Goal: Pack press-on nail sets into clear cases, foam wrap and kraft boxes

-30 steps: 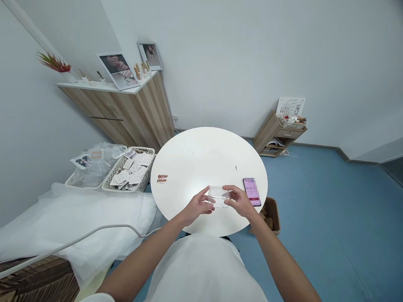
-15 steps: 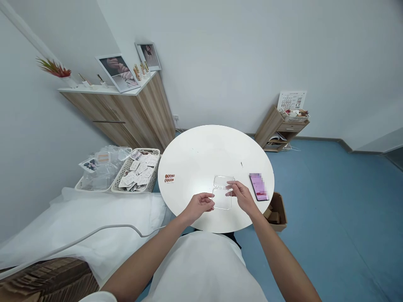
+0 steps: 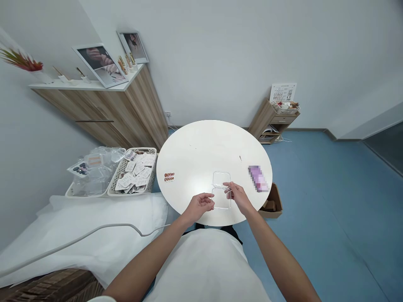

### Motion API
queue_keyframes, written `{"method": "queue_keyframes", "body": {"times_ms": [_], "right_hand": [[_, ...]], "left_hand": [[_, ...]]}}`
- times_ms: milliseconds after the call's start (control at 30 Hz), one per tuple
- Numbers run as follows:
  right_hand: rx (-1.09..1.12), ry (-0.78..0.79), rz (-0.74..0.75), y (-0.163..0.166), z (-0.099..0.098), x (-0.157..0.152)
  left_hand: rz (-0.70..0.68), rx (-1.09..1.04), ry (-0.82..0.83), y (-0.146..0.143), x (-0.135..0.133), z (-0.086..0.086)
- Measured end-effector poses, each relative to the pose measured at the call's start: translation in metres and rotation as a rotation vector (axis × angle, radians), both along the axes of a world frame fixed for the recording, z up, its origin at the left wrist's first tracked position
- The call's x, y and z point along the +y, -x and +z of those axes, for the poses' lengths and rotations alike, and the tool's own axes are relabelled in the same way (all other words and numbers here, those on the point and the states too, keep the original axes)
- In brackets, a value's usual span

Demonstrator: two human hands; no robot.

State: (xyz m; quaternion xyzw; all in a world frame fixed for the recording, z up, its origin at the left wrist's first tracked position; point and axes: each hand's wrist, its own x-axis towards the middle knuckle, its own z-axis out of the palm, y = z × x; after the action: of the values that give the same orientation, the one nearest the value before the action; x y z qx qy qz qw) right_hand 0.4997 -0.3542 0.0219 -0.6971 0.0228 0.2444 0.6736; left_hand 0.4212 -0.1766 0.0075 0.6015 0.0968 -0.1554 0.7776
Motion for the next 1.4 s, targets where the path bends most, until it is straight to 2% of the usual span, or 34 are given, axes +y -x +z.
{"method": "queue_keyframes", "body": {"times_ms": [133, 267, 467, 733, 1033, 1267, 1400], "right_hand": [[-0.015, -0.002, -0.069, 0.012, -0.003, -0.003], [-0.088, 0.079, -0.155, 0.033, -0.017, -0.014], [-0.099, 0.157, -0.059, 0.047, -0.044, -0.022], [0.036, 0.237, -0.120, 0.017, -0.082, -0.021], [0.010, 0.337, -0.063, -0.033, -0.119, -0.019], [-0.004, 0.372, 0.027, -0.049, -0.136, -0.016], [-0.046, 0.372, 0.043, -0.050, -0.140, -0.017]], "left_hand": [[0.027, 0.017, 0.019, -0.001, -0.002, -0.005], [0.080, 0.067, 0.009, -0.006, -0.006, -0.013], [0.107, 0.133, -0.018, -0.011, -0.015, -0.040], [0.160, 0.127, -0.231, -0.035, -0.030, -0.080], [0.198, 0.182, -0.489, -0.080, -0.042, -0.112], [0.193, 0.197, -0.679, -0.090, -0.049, -0.121], [0.226, 0.223, -0.714, -0.088, -0.052, -0.123]]}}
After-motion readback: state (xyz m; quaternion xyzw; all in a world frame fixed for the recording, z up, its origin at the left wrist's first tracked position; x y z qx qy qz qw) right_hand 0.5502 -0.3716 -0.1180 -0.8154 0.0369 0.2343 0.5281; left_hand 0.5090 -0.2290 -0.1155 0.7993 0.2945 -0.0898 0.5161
